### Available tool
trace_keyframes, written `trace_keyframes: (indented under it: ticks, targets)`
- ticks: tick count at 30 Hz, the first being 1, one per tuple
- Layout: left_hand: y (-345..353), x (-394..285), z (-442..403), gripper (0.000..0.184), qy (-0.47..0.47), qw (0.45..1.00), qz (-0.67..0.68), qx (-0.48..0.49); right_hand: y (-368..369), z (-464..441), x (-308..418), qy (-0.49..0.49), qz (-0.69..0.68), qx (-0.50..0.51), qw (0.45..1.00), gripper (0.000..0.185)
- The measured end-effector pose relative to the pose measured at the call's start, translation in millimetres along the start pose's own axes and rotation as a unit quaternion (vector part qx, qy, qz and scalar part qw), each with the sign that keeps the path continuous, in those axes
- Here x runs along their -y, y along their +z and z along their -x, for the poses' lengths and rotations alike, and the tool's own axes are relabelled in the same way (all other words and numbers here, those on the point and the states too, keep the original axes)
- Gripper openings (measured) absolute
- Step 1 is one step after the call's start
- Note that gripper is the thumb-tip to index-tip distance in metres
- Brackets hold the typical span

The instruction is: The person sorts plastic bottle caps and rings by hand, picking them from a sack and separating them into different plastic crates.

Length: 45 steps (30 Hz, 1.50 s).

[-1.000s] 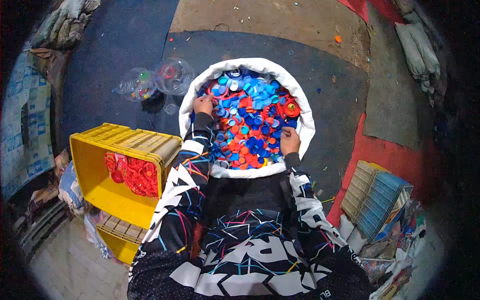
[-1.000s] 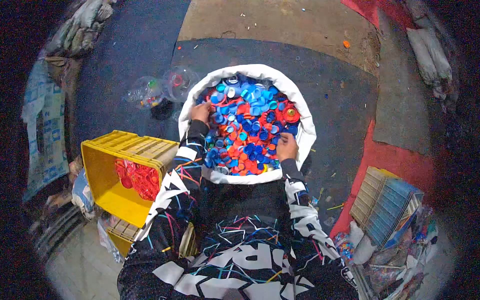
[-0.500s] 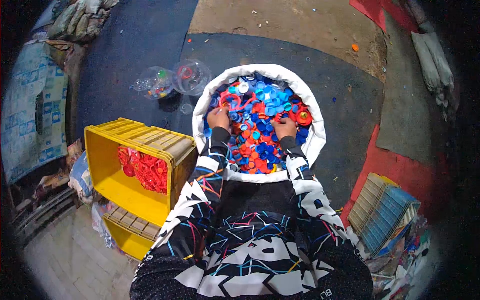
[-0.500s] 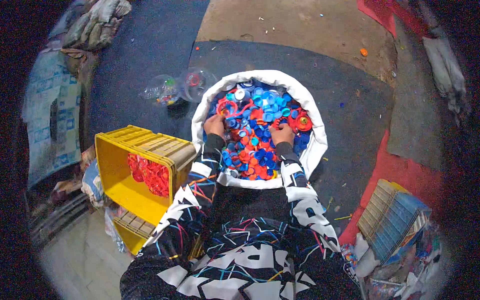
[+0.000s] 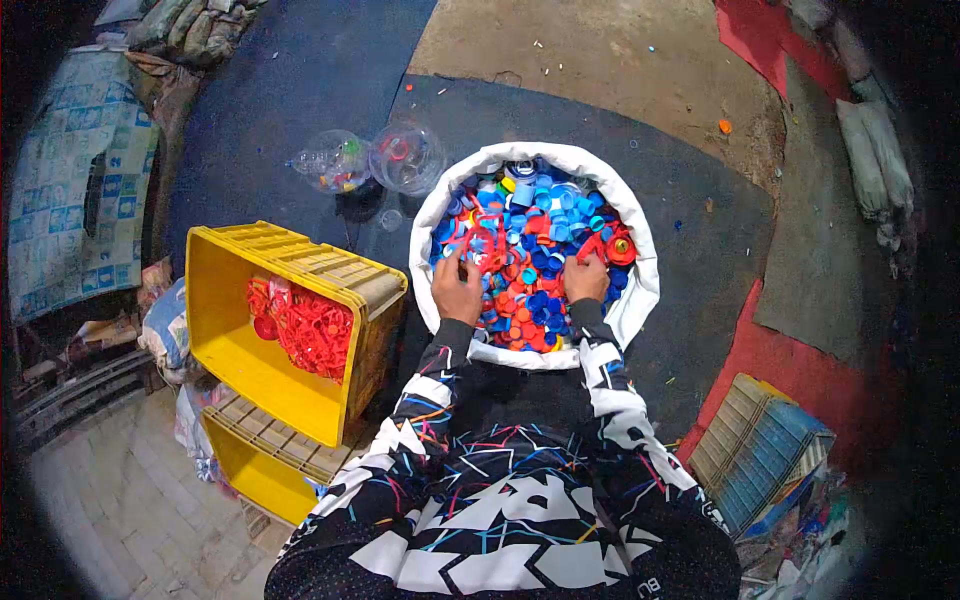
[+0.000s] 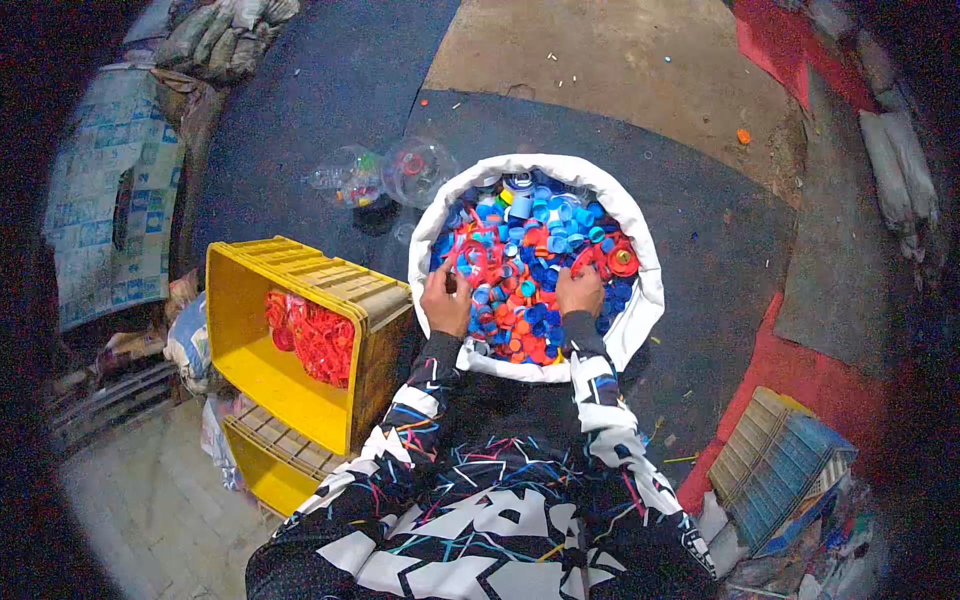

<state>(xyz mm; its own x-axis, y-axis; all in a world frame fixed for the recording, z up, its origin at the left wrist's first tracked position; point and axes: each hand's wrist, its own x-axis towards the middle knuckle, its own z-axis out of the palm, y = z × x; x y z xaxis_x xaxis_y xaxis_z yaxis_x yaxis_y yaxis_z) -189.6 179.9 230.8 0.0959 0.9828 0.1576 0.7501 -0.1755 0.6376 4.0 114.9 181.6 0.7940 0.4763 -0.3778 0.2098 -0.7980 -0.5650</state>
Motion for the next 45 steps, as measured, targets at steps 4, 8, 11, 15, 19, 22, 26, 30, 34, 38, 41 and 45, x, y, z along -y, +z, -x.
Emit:
trace_keyframes:
  ticks: [4, 8, 11, 15, 19, 22, 26, 30, 34, 38, 41, 45]
  targets:
    - [-10.4, -13.7, 2.6, 0.022, -0.026, 0.997, 0.062, -0.027, -17.4, 19.5, -10.8, -0.054, -0.043, -0.054, 0.996, 0.025]
    - [-13.4, -4.8, 9.7, 0.022, -0.129, 0.978, 0.162, -0.014, -36.1, 27.5, -26.4, -0.057, -0.131, -0.045, 0.989, 0.02]
    - [-22.7, 7.2, 19.2, 0.024, -0.195, 0.946, 0.26, 0.02, -29.8, 14.0, -65.0, -0.084, -0.166, -0.005, 0.983, 0.02]
    - [-34.4, 20.3, 35.3, 0.028, -0.294, 0.845, 0.446, -0.015, -47.9, 23.9, -46.2, -0.02, -0.321, 0.091, 0.943, 0.024]
    - [-61.3, 22.3, 57.9, 0.026, -0.37, 0.76, 0.532, -0.054, -58.4, 35.3, -27.4, 0.004, -0.495, 0.225, 0.839, 0.03]
    - [-78.6, 30.9, 80.1, 0.025, -0.374, 0.746, 0.547, -0.075, -54.6, 42.0, -9.9, 0.006, -0.477, 0.284, 0.832, 0.029]
    - [-112.9, 30.8, 108.0, 0.027, -0.393, 0.726, 0.558, -0.085, -43.0, 62.3, 12.9, -0.012, -0.425, 0.336, 0.84, 0.023]
    - [-151.7, 46.9, 138.2, 0.027, -0.389, 0.709, 0.579, -0.104, -14.3, 101.6, 33.4, -0.032, -0.425, 0.371, 0.826, 0.015]
    - [-189.1, 79.5, 168.0, 0.027, -0.39, 0.686, 0.597, -0.145, 15.2, 155.9, 47.9, -0.04, -0.401, 0.46, 0.791, 0.016]
    - [-229.3, 127.2, 202.0, 0.025, -0.386, 0.651, 0.625, -0.189, 50.4, 230.9, 65.9, -0.033, -0.389, 0.525, 0.756, 0.016]
    - [-254.8, 160.9, 229.9, 0.025, -0.393, 0.621, 0.637, -0.232, 79.5, 286.5, 71.8, -0.03, -0.325, 0.538, 0.777, 0.021]
    - [-276.9, 205.6, 257.8, 0.023, -0.395, 0.569, 0.669, -0.27, 118.4, 344.5, 70.2, -0.006, -0.328, 0.551, 0.767, 0.023]
